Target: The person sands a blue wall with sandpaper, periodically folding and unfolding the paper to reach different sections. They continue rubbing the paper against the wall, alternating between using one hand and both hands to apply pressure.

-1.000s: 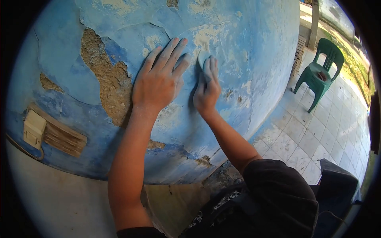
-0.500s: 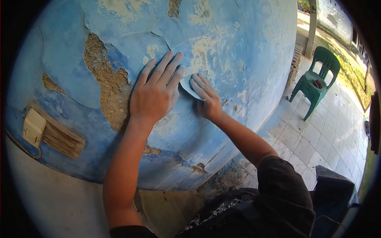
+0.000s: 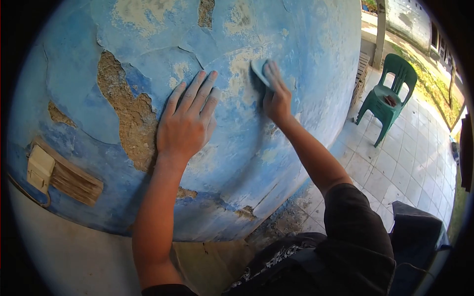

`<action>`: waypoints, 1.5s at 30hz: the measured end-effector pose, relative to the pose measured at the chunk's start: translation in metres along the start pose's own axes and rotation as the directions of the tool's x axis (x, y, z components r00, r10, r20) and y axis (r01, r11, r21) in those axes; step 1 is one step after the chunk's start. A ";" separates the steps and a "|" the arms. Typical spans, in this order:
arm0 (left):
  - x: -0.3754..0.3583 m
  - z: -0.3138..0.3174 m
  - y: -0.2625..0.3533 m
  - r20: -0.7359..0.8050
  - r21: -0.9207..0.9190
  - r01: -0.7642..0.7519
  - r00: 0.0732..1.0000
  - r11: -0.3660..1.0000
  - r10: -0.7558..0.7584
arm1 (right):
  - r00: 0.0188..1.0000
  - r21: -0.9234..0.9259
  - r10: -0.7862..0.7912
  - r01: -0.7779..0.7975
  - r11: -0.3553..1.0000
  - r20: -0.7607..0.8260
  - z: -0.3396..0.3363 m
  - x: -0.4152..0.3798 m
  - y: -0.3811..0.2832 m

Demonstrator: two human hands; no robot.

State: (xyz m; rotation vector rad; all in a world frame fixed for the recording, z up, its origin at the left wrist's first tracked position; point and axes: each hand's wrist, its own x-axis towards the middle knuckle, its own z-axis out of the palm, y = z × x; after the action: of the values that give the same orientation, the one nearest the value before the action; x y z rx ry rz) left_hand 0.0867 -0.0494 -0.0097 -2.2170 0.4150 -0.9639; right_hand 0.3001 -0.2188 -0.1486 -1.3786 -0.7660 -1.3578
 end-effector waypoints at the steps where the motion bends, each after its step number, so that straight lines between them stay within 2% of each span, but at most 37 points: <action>1: 0.000 0.001 0.000 -0.005 -0.004 0.000 1.000 1.000 0.000 | 0.988 -0.013 0.143 -0.144 0.989 -0.062 0.000 0.023 0.015; 2: 0.000 0.001 0.001 -0.009 -0.008 0.006 1.000 1.000 -0.006 | 0.953 -0.016 0.279 -0.283 0.959 -0.121 -0.001 0.038 0.023; 4: -0.001 -0.001 0.002 0.002 -0.006 0.010 1.000 1.000 -0.010 | 0.894 -0.003 0.396 -0.406 0.914 -0.211 0.018 0.042 -0.012; 5: 0.002 -0.002 0.002 0.006 0.010 0.010 1.000 1.000 -0.010 | 0.921 0.065 0.343 -0.337 0.939 -0.185 0.025 0.033 -0.038; 7: 0.004 -0.004 0.003 -0.001 0.014 0.023 1.000 1.000 -0.023 | 0.987 0.114 0.157 -0.160 0.981 0.031 0.026 -0.010 -0.081; 8: 0.004 -0.004 0.003 0.014 0.011 0.025 1.000 1.000 -0.025 | 0.981 0.145 0.093 -0.118 0.982 0.168 0.016 -0.029 -0.084; 10: 0.002 -0.001 0.004 0.007 0.021 0.012 1.000 1.000 -0.012 | 0.973 0.084 -0.041 0.023 0.996 0.225 -0.001 -0.038 -0.046; 12: 0.002 0.002 0.002 -0.004 0.036 0.020 1.000 0.999 -0.020 | 0.999 0.043 0.037 -0.037 0.998 0.006 0.003 -0.022 -0.008; 14: 0.001 0.001 0.003 -0.008 0.012 0.015 1.000 1.000 -0.015 | 0.956 0.009 0.229 -0.232 0.973 -0.182 0.006 0.018 0.012; 16: 0.001 0.001 0.004 -0.008 0.018 0.021 1.000 1.000 -0.021 | 0.894 -0.013 0.353 -0.371 0.929 -0.275 0.018 0.046 0.006; 20: 0.002 0.000 0.003 -0.003 0.024 0.014 1.000 1.000 -0.014 | 0.874 -0.057 0.365 -0.403 0.913 -0.321 0.037 0.073 -0.036; 23: 0.000 0.001 0.002 -0.015 -0.014 0.023 1.000 1.000 -0.023 | 0.925 0.044 0.266 -0.264 0.964 -0.271 0.032 0.090 -0.023; 26: -0.001 0.001 0.001 -0.027 -0.024 0.019 0.999 1.000 -0.020 | 0.911 0.065 0.312 -0.306 0.950 -0.270 0.032 0.103 0.003; 28: 0.000 0.001 0.001 -0.045 -0.027 0.035 0.998 0.999 -0.037 | 0.918 0.016 0.314 -0.319 0.947 -0.243 0.030 0.108 -0.009; 30: 0.000 0.001 0.000 -0.062 -0.031 0.043 0.997 0.999 -0.045 | 0.966 0.045 0.211 -0.206 0.977 -0.148 0.034 0.095 -0.037; 32: 0.001 0.000 0.000 -0.119 -0.031 0.095 0.988 0.995 -0.098 | 0.998 0.051 0.053 -0.054 0.997 0.018 0.036 0.069 -0.072; 34: 0.001 0.000 0.000 -0.127 -0.024 0.106 0.986 0.994 -0.108 | 0.980 0.084 -0.080 0.066 0.994 0.182 0.027 0.056 -0.085; 36: 0.001 -0.002 0.000 -0.134 -0.001 0.120 0.984 0.993 -0.119 | 0.936 0.106 -0.213 0.190 0.976 0.279 0.015 0.074 -0.056; 38: 0.002 -0.002 -0.002 -0.120 -0.006 0.112 0.986 0.994 -0.112 | 0.967 0.041 -0.158 0.153 0.987 0.201 0.012 0.105 -0.032; 40: 0.005 -0.003 -0.002 -0.114 -0.014 0.125 0.985 0.992 -0.126 | 0.990 0.079 0.140 -0.139 0.987 -0.010 0.014 0.146 -0.010; 42: 0.009 -0.006 0.001 -0.105 -0.020 0.139 0.985 0.990 -0.140 | 0.957 0.118 0.267 -0.253 0.960 -0.114 0.023 0.167 -0.002; 44: 0.019 -0.010 0.000 -0.136 -0.069 0.198 0.969 0.978 -0.206 | 0.995 0.114 0.089 -0.084 0.990 -0.033 0.031 0.150 -0.037; 45: 0.026 -0.013 -0.003 -0.143 -0.054 0.207 0.967 0.977 -0.213 | 0.995 0.145 -0.059 0.047 0.988 0.077 0.030 0.129 -0.055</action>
State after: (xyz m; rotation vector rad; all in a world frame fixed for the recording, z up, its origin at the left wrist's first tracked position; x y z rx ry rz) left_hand 0.0947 -0.0674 0.0125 -2.2654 0.2698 -1.2481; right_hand 0.2797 -0.2011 -0.0076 -1.3149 -0.9419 -1.2679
